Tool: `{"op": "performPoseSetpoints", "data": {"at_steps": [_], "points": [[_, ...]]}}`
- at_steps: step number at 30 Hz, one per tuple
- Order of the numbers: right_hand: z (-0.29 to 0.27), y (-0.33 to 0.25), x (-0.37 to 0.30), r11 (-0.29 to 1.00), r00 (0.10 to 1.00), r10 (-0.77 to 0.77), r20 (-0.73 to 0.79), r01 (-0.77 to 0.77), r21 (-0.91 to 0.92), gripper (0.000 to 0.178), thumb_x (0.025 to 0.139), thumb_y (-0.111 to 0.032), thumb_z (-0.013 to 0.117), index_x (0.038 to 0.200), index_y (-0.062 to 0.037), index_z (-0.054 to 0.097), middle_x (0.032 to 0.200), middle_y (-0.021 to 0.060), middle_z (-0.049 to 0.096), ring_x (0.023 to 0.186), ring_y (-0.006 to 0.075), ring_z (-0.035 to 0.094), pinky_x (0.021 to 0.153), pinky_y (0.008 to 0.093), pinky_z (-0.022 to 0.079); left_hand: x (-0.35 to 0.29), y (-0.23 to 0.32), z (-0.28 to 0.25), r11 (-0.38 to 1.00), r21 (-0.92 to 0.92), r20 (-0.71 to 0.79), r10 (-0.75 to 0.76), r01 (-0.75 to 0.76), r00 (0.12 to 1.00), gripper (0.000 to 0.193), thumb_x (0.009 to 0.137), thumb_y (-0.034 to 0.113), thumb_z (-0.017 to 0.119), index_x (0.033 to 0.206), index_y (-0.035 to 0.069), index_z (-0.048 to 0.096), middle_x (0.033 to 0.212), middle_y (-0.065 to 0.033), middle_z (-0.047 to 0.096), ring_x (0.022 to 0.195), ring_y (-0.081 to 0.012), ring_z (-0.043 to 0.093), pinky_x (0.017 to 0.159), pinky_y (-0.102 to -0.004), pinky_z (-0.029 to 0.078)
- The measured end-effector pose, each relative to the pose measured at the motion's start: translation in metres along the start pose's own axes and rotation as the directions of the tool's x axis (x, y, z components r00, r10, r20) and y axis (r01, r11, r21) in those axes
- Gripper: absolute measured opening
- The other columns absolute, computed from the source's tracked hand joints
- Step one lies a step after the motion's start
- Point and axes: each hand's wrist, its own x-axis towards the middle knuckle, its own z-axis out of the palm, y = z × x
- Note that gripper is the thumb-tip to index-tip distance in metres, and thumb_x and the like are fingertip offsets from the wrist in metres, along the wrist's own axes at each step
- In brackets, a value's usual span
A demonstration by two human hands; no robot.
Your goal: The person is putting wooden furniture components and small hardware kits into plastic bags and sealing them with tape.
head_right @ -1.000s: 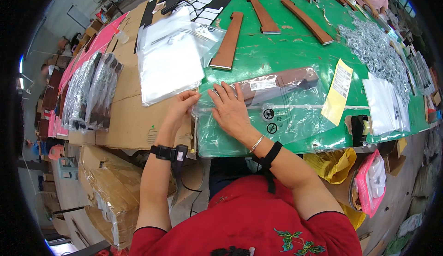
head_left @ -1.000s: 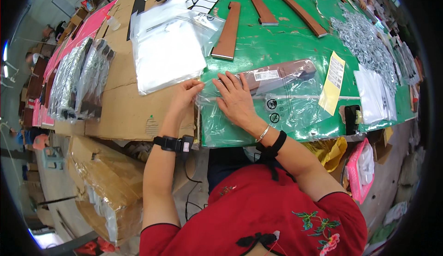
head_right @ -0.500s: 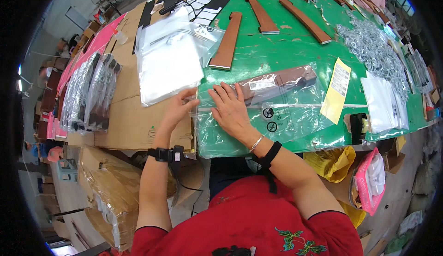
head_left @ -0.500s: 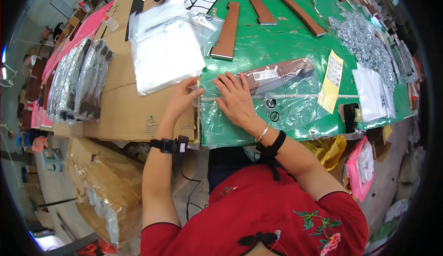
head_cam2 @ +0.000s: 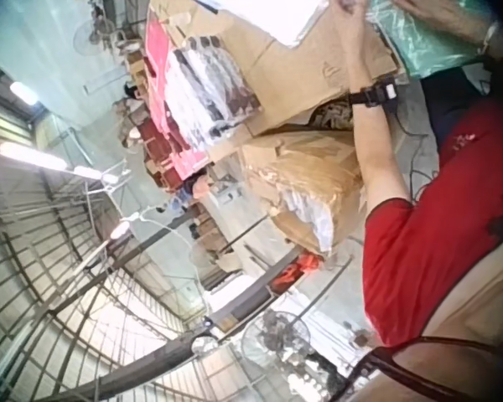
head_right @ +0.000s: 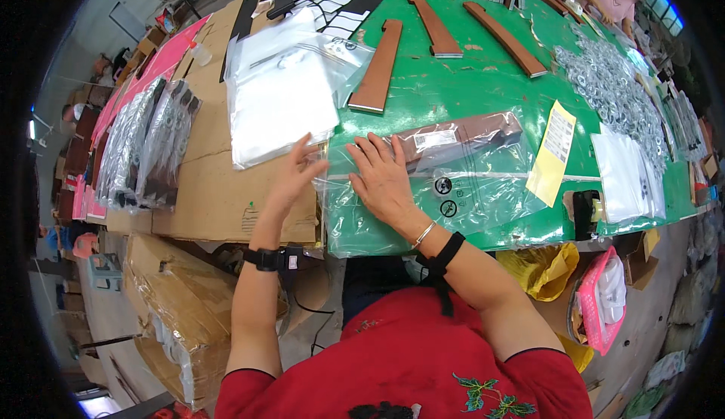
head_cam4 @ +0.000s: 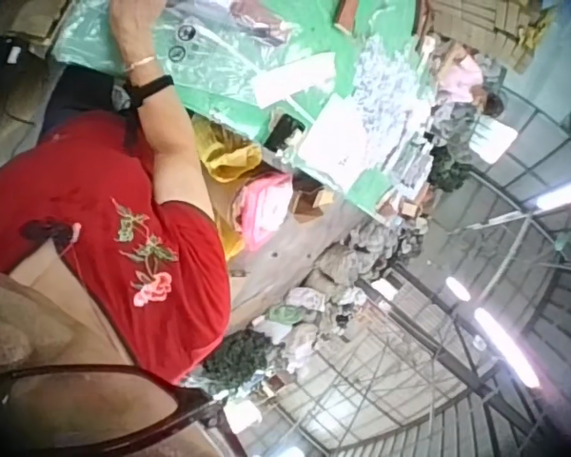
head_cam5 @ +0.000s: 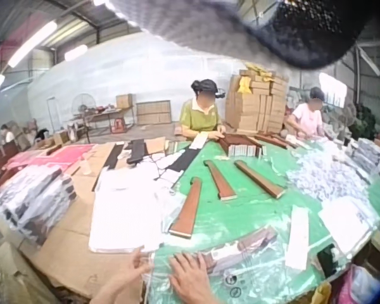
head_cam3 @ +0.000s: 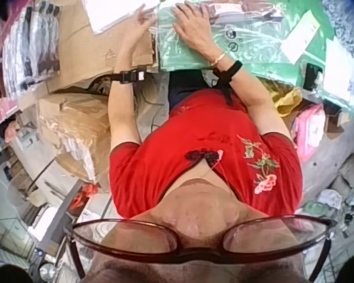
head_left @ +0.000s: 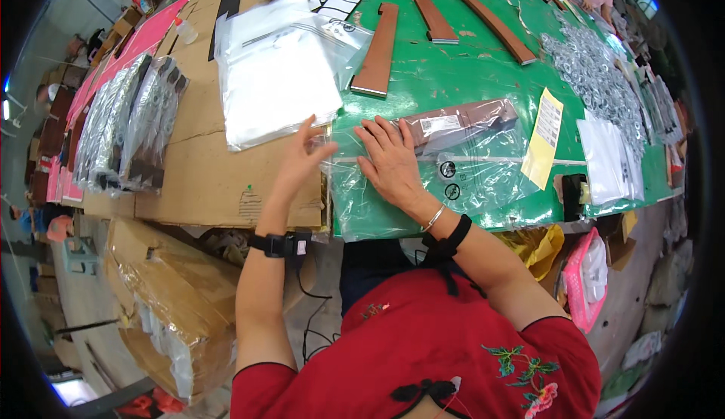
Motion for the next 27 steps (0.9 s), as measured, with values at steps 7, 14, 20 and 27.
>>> {"op": "performPoseSetpoints", "data": {"at_steps": [7,14,20,27], "points": [[-0.005,0.004,0.004,0.990,0.999,0.037,0.031,-0.041,0.138,0.056,0.090,-0.031,0.060,0.139,-0.0082,0.047,0.147,0.0136,0.044,0.141,0.0320,0.034,0.117,0.0558,0.015,0.009,-0.012,-0.008,0.991,0.040,0.263,-0.137,0.132,0.955,0.034,0.083,0.023,0.076,0.107,0.002,0.065,0.082,-0.0022,0.066,0.072,-0.0101,0.059,0.066,-0.0245,0.047],[0.006,0.020,0.006,0.999,0.999,0.016,0.040,-0.014,-0.045,0.056,0.088,-0.031,0.060,0.138,-0.0077,0.050,0.145,0.0159,0.046,0.140,0.0328,0.035,0.116,0.0599,0.015,-0.002,-0.005,-0.002,0.916,-0.158,0.191,-0.339,0.369,0.921,0.022,0.088,0.021,0.070,0.101,0.005,0.064,0.082,-0.0032,0.067,0.071,-0.0088,0.060,0.058,-0.0229,0.046],[0.007,0.014,0.006,0.999,0.998,0.047,0.029,-0.047,0.004,0.055,0.086,-0.030,0.059,0.135,-0.0067,0.052,0.141,0.0141,0.050,0.137,0.0317,0.038,0.116,0.0592,0.016,-0.020,0.010,0.011,0.819,-0.462,0.125,-0.319,0.340,0.939,0.018,0.091,0.023,0.068,0.101,0.010,0.061,0.090,0.0010,0.065,0.074,-0.0065,0.060,0.058,-0.0218,0.046],[0.006,0.016,0.004,0.997,0.995,0.080,0.051,-0.080,-0.005,0.057,0.088,-0.031,0.059,0.139,-0.0078,0.047,0.144,0.0101,0.046,0.140,0.0298,0.035,0.118,0.0572,0.014,-0.010,0.024,0.010,0.858,-0.412,0.125,-0.281,0.307,0.952,0.017,0.091,0.023,0.069,0.094,0.010,0.058,0.079,0.0002,0.064,0.066,-0.0079,0.060,0.060,-0.0229,0.046]]}}
